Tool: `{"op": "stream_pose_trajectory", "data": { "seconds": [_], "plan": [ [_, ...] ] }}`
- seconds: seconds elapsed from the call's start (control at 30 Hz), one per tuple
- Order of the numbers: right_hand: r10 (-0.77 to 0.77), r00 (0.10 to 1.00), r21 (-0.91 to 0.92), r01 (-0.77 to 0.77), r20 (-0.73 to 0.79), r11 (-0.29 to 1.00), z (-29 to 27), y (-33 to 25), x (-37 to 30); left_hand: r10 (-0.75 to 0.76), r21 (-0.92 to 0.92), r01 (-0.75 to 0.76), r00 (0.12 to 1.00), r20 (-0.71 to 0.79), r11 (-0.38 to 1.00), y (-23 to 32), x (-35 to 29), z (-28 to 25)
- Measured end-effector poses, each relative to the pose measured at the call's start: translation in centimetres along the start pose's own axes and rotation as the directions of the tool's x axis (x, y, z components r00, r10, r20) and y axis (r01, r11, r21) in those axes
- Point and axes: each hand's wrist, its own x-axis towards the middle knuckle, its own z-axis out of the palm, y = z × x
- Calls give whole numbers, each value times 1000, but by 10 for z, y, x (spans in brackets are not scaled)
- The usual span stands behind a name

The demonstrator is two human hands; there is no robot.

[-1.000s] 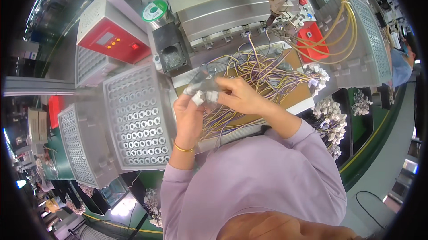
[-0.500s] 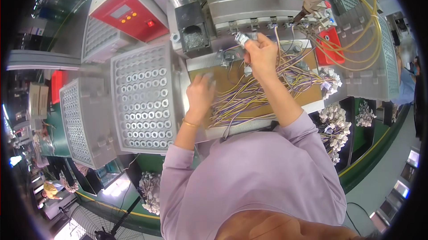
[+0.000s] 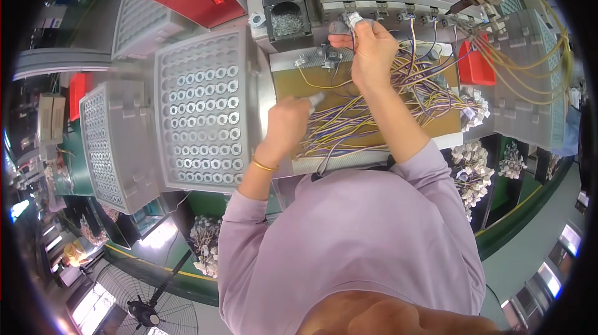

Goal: The person assembles electronic components and wires with connectors using a specialized processing machine at a manual assembly station.

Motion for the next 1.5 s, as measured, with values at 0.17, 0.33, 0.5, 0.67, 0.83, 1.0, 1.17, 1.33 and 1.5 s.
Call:
{"op": "stream_pose_trajectory", "data": {
  "seconds": [0.17,0.33,0.5,0.67,0.83,1.0,1.17,1.33,1.5],
  "plan": [
    [-199,945,-744,327,259,583,-28,-25,-9,177,287,-187,982,60,940,2,-15,10],
    [-269,749,-655,660,605,368,-54,-33,-47,217,278,-172,966,-139,945,-6,-10,-2],
    [339,745,-698,230,574,678,-49,-18,-51,292,226,-210,852,-435,951,18,6,-30],
    [428,662,-551,-27,615,834,-46,-5,-47,4,-171,-78,918,-396,982,30,-2,-29],
    [399,696,-527,-35,597,849,-46,-8,-49,-432,-634,185,863,-260,751,6,-9,-24],
    [430,705,-537,-83,564,840,-49,-11,-50,-488,-308,510,860,149,803,10,-16,-45],
    [427,713,-552,-67,556,831,-49,-9,-48,-453,-141,529,814,363,837,20,-38,-43],
    [-130,494,-390,800,860,456,-35,-14,-46,-397,-384,423,906,150,820,18,-41,-51],
    [28,462,-404,744,887,532,-37,-15,-66,-450,-887,347,873,188,303,33,-28,-51]
  ]
}}
